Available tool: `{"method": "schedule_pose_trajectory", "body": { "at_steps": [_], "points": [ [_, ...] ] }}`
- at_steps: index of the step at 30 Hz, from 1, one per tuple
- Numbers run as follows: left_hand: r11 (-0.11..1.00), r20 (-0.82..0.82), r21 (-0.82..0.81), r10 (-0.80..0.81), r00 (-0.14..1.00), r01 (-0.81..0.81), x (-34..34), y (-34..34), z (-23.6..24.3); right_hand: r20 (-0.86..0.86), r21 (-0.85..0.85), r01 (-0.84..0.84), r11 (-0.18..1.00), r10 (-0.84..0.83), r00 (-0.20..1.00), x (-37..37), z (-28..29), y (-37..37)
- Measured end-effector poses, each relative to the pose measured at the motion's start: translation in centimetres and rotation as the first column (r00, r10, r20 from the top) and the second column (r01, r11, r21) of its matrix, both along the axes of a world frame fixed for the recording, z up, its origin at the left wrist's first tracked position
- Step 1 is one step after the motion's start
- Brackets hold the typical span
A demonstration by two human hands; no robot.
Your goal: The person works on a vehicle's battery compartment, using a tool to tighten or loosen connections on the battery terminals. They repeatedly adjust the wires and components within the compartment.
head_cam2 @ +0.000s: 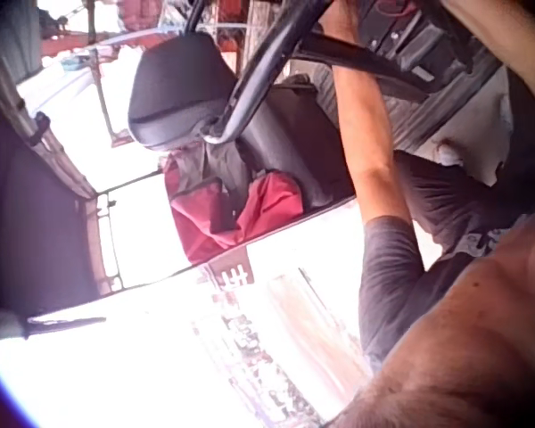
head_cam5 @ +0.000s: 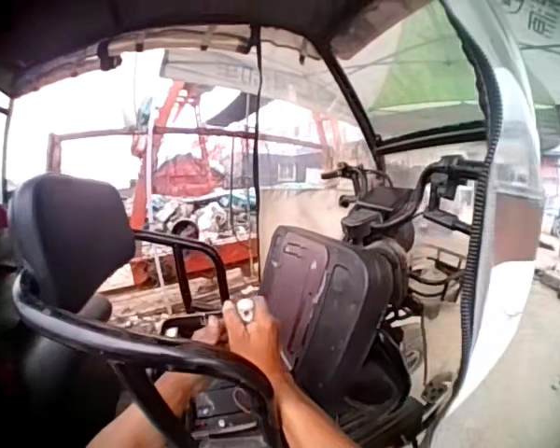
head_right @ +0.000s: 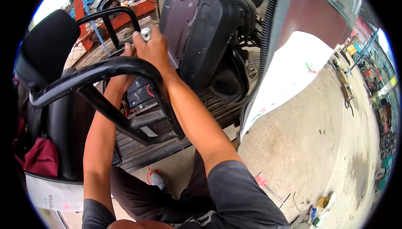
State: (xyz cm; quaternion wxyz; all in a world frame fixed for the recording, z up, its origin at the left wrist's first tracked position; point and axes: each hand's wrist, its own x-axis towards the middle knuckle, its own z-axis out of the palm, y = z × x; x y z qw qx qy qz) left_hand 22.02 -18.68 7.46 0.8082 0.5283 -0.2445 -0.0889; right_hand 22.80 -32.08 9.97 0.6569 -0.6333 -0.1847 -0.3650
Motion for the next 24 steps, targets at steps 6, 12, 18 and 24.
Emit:
{"method": "schedule_pose_trajectory", "body": {
  "at_steps": [6, 12, 18, 24],
  "points": [
    [0.998, -0.290, -0.050, 0.019, 0.957, -0.035, -0.4, -3.2, -0.8, -0.035, -0.041, -0.088, 0.995, 0.086, 0.996, -0.4, 0.6, -1.4],
    [0.991, -0.181, -0.076, -0.123, 0.976, 0.111, 2.9, -2.2, -5.7, -0.016, 0.238, -0.660, 0.712, 0.683, 0.731, 0.5, 2.2, -2.4],
    [0.991, -0.023, 0.058, 0.121, 0.992, -0.119, 2.0, -4.0, -5.9, -0.127, 0.219, -0.551, 0.805, 0.583, 0.802, 1.0, 1.8, -2.1],
    [0.993, -0.169, -0.013, 0.114, 0.979, -0.118, 1.3, -3.5, -4.9, -0.094, 0.217, -0.418, 0.882, 0.445, 0.890, 1.6, 1.9, -0.4]
  ]
}}
